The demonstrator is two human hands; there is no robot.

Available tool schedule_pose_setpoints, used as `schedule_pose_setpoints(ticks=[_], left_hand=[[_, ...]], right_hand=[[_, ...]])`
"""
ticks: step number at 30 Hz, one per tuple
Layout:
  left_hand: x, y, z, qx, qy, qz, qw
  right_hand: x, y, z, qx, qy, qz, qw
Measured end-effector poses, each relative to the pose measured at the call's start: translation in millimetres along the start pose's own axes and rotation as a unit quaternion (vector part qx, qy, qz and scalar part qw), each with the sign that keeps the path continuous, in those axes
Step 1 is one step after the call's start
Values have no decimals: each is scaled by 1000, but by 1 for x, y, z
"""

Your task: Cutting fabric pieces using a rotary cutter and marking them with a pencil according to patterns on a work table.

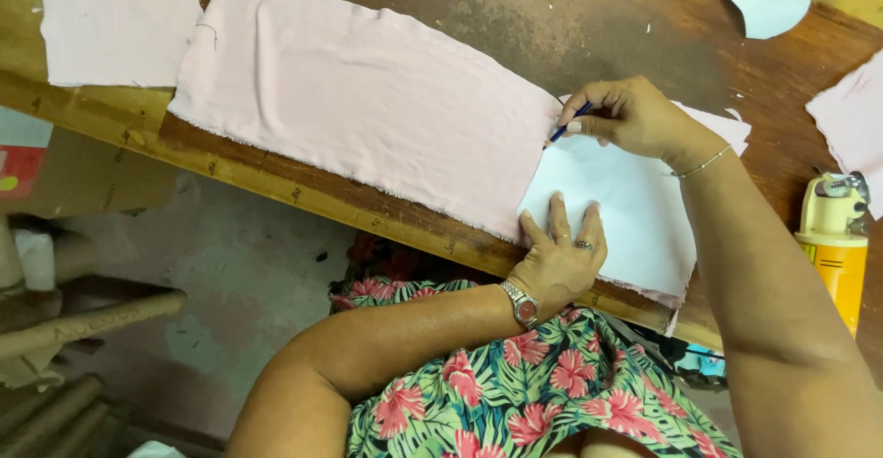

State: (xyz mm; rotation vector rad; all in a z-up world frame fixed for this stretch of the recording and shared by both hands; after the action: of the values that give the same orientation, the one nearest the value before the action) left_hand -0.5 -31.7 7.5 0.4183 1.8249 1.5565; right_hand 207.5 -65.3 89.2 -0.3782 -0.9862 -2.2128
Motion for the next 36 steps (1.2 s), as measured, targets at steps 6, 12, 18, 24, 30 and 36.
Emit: schedule_pose_setpoints(ticks=[6,12,18,24,30,36], left_hand=[[1,3,2,3,-7,6,1000],[0,9,4,-44,2,30,999],[3,7,9,-82,-10,61,995],[9,26,44,31,-45,57,997],[13,28,65,108,-160,-82,978],[5,34,76,113,-232,12,966]], right_hand=[[-7,11,4,17,-5,-19,1000],[-16,28,-3,-2,-38,-20,999],[37,44,-32,-241,37,-118,963],[157,0,-94,-311,-59,-311,896],[233,-72,-120,32,-95,-441,892],[237,-94,-103,256,-4,-463,848]])
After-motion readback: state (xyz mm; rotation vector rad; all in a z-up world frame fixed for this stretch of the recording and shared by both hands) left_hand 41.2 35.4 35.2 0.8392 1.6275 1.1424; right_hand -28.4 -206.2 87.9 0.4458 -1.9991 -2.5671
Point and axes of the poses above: each hand's wrist, its own x-axis away from the middle knuckle, its own y-axis out of the back of the hand, z = x × y, the point moved 3 cm from there along -x, towards the middle knuckle, and after that the axes turned 11 degrees about -y, right-handed, at the moved point
